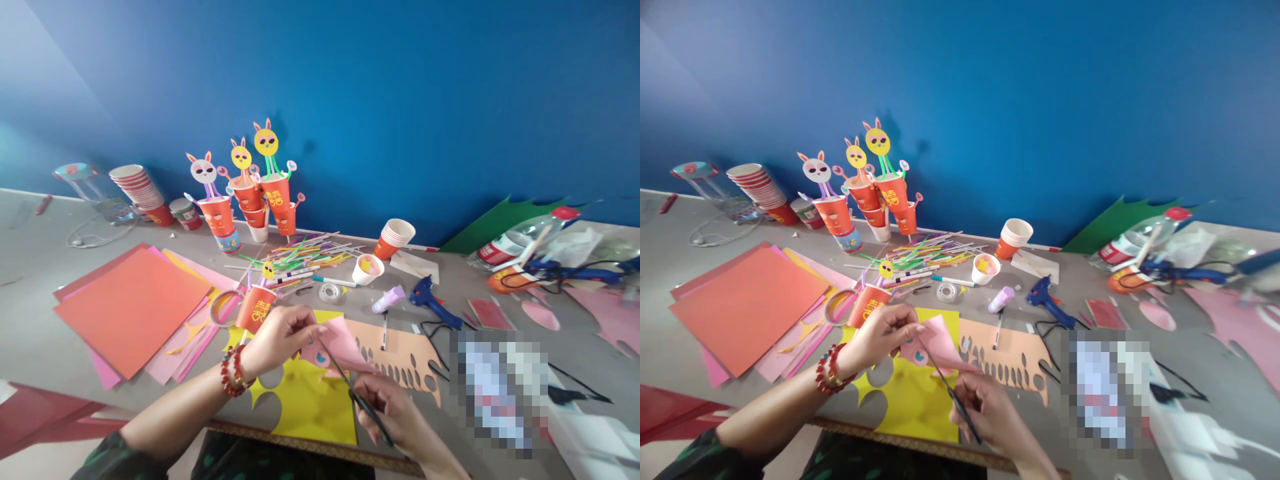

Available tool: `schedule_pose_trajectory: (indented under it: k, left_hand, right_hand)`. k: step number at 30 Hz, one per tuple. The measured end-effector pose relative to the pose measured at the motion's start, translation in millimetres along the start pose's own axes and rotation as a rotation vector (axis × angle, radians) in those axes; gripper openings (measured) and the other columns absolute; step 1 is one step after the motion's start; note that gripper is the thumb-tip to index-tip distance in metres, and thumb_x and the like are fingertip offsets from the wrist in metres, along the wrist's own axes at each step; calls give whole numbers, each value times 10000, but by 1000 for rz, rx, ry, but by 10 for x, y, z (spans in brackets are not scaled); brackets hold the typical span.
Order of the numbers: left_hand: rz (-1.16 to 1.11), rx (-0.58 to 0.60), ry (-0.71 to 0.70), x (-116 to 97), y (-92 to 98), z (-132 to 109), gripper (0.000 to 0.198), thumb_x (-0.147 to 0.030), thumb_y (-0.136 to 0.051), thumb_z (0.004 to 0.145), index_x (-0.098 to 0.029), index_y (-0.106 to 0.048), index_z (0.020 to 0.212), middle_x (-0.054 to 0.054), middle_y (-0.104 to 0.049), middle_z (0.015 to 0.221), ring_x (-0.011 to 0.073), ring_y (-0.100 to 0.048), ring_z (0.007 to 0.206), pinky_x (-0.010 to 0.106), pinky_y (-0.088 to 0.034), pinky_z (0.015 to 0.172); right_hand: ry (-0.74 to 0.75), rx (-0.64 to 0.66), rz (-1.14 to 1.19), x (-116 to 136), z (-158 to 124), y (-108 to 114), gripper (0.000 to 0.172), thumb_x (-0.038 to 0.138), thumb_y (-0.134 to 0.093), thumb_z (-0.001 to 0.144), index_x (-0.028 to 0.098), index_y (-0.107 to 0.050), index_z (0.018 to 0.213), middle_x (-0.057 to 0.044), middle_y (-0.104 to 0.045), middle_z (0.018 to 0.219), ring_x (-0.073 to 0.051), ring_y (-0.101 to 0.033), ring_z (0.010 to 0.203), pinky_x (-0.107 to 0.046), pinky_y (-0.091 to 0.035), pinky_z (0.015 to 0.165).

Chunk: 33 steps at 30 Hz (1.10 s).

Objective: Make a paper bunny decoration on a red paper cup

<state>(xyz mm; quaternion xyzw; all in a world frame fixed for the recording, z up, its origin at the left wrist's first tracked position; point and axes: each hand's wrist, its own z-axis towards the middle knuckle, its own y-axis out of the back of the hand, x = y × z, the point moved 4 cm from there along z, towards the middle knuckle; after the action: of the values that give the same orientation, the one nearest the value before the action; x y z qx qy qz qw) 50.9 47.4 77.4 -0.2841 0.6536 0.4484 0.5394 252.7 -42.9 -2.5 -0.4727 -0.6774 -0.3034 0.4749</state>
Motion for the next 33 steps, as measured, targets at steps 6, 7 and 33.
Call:
schedule_pose_trajectory:
  k: [6,7,33]
  left_hand:
    - [169,-419,-348,-33,139,-188,183,-271,-569,937,-180,-580,1095,112,-633,1093,226,-614,1000,351,-508,872]
    - [227,-515,-430,-42,157,-263,228,-236,-591,914,-188,-570,1136,129,-603,1176,252,-581,1090,393,-479,941]
    - [-303,-344,-71,227,-318,-254,331,-434,-668,871,-199,-628,1100,89,-620,1075,232,-616,985,347,-539,854]
  right_hand:
    - [57,-70,53,-35,10,10,571,729,-714,636,220,-458,661,66,-492,501,-72,-434,358,-207,-358,385]
    - [71,-77,69,-20,9,4,607,769,-712,612,218,-464,671,66,-490,502,-73,-432,361,-211,-367,391]
    - [162,-96,121,251,65,-254,660,842,-656,624,228,-415,652,59,-470,493,-76,-380,391,-218,-375,422]
